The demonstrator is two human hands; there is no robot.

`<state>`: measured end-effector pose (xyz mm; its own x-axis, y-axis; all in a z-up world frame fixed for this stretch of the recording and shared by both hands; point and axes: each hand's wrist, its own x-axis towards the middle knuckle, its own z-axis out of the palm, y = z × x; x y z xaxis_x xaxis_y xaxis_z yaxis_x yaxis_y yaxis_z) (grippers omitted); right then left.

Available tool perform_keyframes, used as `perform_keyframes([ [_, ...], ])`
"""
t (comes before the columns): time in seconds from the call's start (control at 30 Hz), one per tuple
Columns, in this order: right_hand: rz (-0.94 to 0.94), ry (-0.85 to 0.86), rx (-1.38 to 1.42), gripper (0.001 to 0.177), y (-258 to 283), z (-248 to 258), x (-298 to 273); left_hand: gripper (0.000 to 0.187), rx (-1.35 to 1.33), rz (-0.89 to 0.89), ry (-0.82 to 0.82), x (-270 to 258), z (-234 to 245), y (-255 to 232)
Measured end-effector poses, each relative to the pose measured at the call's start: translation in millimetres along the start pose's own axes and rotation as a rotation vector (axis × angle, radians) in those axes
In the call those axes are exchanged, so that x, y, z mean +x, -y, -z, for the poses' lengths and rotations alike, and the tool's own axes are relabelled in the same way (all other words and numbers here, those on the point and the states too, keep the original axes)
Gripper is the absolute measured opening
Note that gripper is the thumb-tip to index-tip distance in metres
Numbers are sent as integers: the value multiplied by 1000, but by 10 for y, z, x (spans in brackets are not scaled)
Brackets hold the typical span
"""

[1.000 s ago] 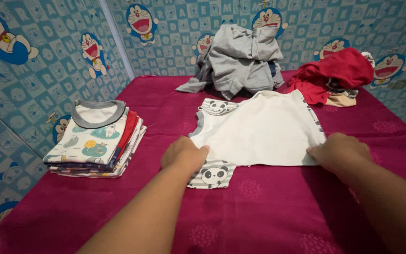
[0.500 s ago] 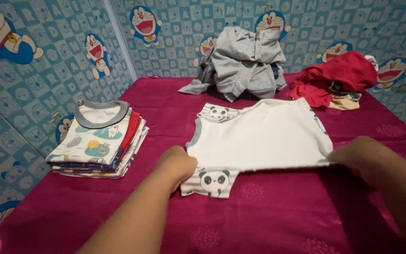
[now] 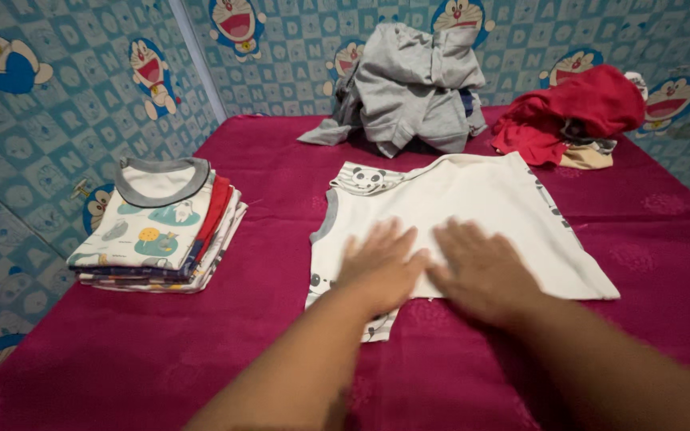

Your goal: The person picks up clothing items from a pile on a pink surface, spreads each item flat, and folds it into a smaller rectangular shape before placing it onto a stack.

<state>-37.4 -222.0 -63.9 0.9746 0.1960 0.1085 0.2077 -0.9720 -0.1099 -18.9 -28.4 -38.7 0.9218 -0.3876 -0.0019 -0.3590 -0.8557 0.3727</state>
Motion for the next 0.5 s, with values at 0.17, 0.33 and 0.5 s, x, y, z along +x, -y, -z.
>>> perform_keyframes([
  [0.17, -374, 158, -123, 74, -264, 517, -135, 69, 134, 266, 0, -177, 361, 289],
  [0.33, -626, 178, -128, 76, -165, 662, -152, 67, 304, 395, -112, -197, 399, 212],
  [0.5, -103, 55, -75, 71, 87, 162, -56, 66, 99, -3, -79, -92, 54, -107],
])
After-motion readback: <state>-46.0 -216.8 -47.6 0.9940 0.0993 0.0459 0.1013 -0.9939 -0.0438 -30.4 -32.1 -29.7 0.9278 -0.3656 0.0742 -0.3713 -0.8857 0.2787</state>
